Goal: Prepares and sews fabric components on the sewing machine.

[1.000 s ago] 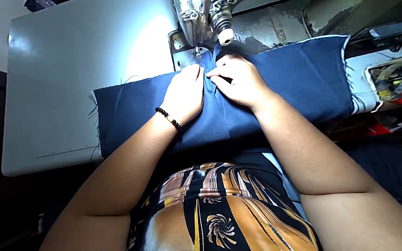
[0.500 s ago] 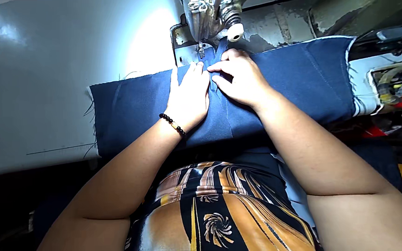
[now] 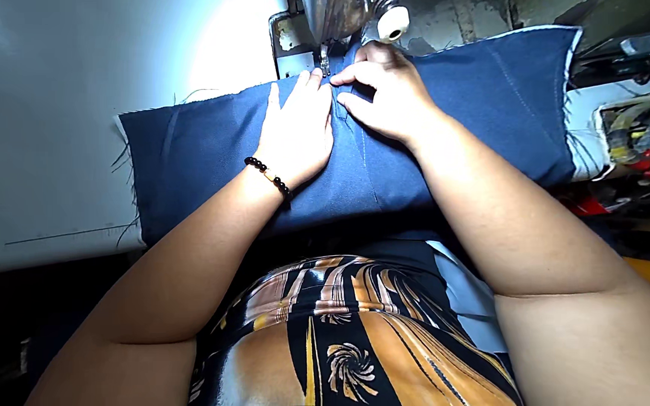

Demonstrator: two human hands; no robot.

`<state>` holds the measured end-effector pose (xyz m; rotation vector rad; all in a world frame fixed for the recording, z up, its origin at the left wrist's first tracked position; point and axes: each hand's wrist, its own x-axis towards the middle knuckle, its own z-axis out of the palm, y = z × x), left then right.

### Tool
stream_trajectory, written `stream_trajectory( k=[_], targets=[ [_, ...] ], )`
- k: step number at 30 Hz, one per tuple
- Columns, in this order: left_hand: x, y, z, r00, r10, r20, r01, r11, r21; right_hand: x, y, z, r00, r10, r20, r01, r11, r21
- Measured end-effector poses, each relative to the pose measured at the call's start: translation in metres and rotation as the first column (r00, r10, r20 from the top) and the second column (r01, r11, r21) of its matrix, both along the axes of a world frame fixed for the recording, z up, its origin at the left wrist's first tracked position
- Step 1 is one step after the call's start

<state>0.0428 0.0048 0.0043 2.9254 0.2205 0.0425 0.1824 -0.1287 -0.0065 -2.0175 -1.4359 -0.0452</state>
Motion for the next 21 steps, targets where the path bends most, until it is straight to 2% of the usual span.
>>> stream_trajectory(
  k=[5,10,12,13,15,16,18,19,21],
  targets=[
    [0.002,0.004,0.002,0.999,-0.045,-0.015,0.046,0.996,0.073,0.003,0.001,0.002,1.000,0.021,-0.004,-0.021,0.999,-0.028],
    [0.006,0.005,0.009,0.995,-0.079,-0.053,0.086,0.985,0.149,-0.004,-0.036,0.031,0.995,0.102,0.013,-0.097,0.970,-0.221],
    [0.008,0.006,0.013,0.992,-0.082,-0.096,0.097,0.983,0.156,-0.003,-0.076,0.034,0.999,-0.006,0.049,0.014,0.989,-0.150],
    [0.008,0.007,0.015,0.990,-0.085,-0.113,0.102,0.982,0.158,0.002,-0.101,0.031,0.992,-0.109,0.068,0.115,0.990,-0.082],
    [0.009,0.008,0.017,0.989,-0.094,-0.117,0.113,0.979,0.168,0.018,-0.150,0.023,0.924,-0.371,0.088,0.369,0.929,0.037],
    [0.009,0.008,0.017,0.989,-0.099,-0.114,0.118,0.978,0.174,0.025,-0.170,0.021,0.854,-0.509,0.107,0.508,0.861,0.039],
    [0.009,0.008,0.015,0.988,-0.114,-0.102,0.132,0.972,0.192,0.029,-0.193,0.024,0.691,-0.707,0.152,0.722,0.687,-0.082],
    [0.009,0.007,0.014,0.988,-0.118,-0.097,0.135,0.972,0.190,0.032,-0.198,0.026,0.648,-0.738,0.186,0.761,0.625,-0.174],
    [0.006,0.009,0.016,0.991,-0.108,-0.079,0.120,0.979,0.164,0.040,-0.198,0.025,0.652,-0.728,0.213,0.750,0.577,-0.324]
  ],
)
